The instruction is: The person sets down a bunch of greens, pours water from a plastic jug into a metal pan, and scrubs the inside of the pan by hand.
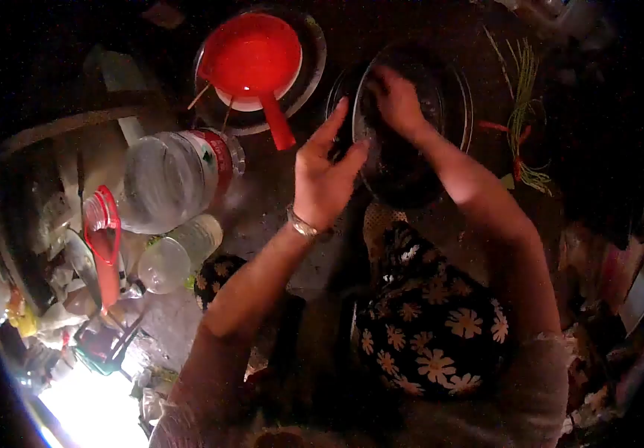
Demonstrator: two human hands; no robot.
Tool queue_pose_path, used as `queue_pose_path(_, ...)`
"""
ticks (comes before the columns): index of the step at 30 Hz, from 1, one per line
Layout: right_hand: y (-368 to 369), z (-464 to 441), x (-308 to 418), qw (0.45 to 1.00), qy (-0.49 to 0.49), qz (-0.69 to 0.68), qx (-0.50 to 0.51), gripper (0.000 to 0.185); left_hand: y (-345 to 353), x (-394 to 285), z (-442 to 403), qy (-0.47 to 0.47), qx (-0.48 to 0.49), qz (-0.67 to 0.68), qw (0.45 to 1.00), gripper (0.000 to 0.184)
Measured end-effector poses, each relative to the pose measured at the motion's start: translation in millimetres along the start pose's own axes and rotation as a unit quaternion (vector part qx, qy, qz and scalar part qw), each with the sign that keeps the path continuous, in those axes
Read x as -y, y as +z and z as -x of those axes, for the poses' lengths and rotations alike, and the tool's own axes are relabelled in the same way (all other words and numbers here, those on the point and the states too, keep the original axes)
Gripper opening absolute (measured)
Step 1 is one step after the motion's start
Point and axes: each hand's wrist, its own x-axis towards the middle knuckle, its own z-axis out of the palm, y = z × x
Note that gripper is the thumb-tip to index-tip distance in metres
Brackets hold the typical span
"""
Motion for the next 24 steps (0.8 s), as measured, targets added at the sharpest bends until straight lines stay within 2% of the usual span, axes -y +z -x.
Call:
queue_pose_path(1,7,6,-5,1.000,-0.001,0.001,-0.004,0.030,4,1,-1,0.033,-0.002,-0.005,0.999,0.053)
queue_pose_path(2,19,23,-16,0.996,-0.082,0.020,-0.004,0.031,4,-5,-1,0.039,0.001,-0.004,0.999,0.053)
queue_pose_path(3,30,41,-26,0.986,-0.164,0.042,-0.001,0.033,2,-13,1,-0.035,-0.006,0.040,0.999,0.053)
queue_pose_path(4,33,62,-32,0.988,-0.143,-0.040,0.045,0.035,0,-13,-2,-0.068,-0.010,0.064,0.996,0.054)
queue_pose_path(5,16,73,-19,0.976,-0.162,0.072,0.126,0.039,-2,-13,-5,-0.102,-0.016,0.089,0.991,0.054)
queue_pose_path(7,8,69,-40,0.952,-0.203,0.100,0.205,0.041,-8,2,-8,0.035,0.016,-0.040,0.998,0.055)
queue_pose_path(8,10,74,-44,0.952,-0.198,0.094,0.211,0.041,-9,3,-7,0.019,0.025,-0.039,0.999,0.055)
queue_pose_path(9,-3,71,-36,0.973,-0.185,0.089,0.109,0.033,-8,1,-5,0.002,0.033,-0.039,0.999,0.055)
queue_pose_path(10,-18,64,-30,0.982,-0.171,0.086,0.004,0.026,-5,-5,-3,-0.026,0.021,0.043,0.999,0.055)
queue_pose_path(11,-33,55,-27,0.982,-0.169,0.087,0.006,0.026,-5,-4,-3,-0.026,0.019,0.046,0.998,0.054)
queue_pose_path(13,-54,35,-26,0.936,-0.207,0.275,-0.067,0.028,-3,-5,-2,-0.025,0.016,0.053,0.998,0.052)
queue_pose_path(14,-55,33,-32,0.937,-0.206,0.275,-0.069,0.028,-3,-5,-2,0.009,0.019,0.004,1.000,0.051)
queue_pose_path(15,-58,36,-39,0.904,-0.241,0.348,-0.059,0.029,-3,-5,1,0.040,0.022,-0.045,0.998,0.050)
queue_pose_path(16,-60,39,-43,0.864,-0.275,0.419,-0.047,0.030,-2,-5,2,0.038,0.023,-0.044,0.998,0.050)
queue_pose_path(17,-56,48,-47,0.863,-0.274,0.422,-0.049,0.030,-2,-6,2,0.013,0.014,0.009,1.000,0.049)
queue_pose_path(19,-42,82,-46,0.896,-0.148,0.416,0.054,0.034,-2,-7,2,-0.012,0.004,0.064,0.998,0.048)
queue_pose_path(20,-40,89,-41,0.895,-0.149,0.417,0.056,0.034,-2,-7,3,-0.008,0.001,0.055,0.998,0.047)
queue_pose_path(21,-36,94,-23,0.915,-0.051,0.356,0.181,0.039,-1,-6,5,-0.003,0.000,0.044,0.999,0.047)
queue_pose_path(22,-31,97,-7,0.909,0.051,0.286,0.300,0.044,-2,0,4,-0.004,0.002,0.047,0.999,0.047)
queue_pose_path(23,-20,98,3,0.908,0.052,0.289,0.298,0.044,-4,12,0,0.011,-0.014,0.034,0.999,0.047)
queue_pose_path(24,-4,99,11,0.951,0.114,0.050,0.282,0.045,-4,12,0,0.018,-0.021,0.027,0.999,0.048)
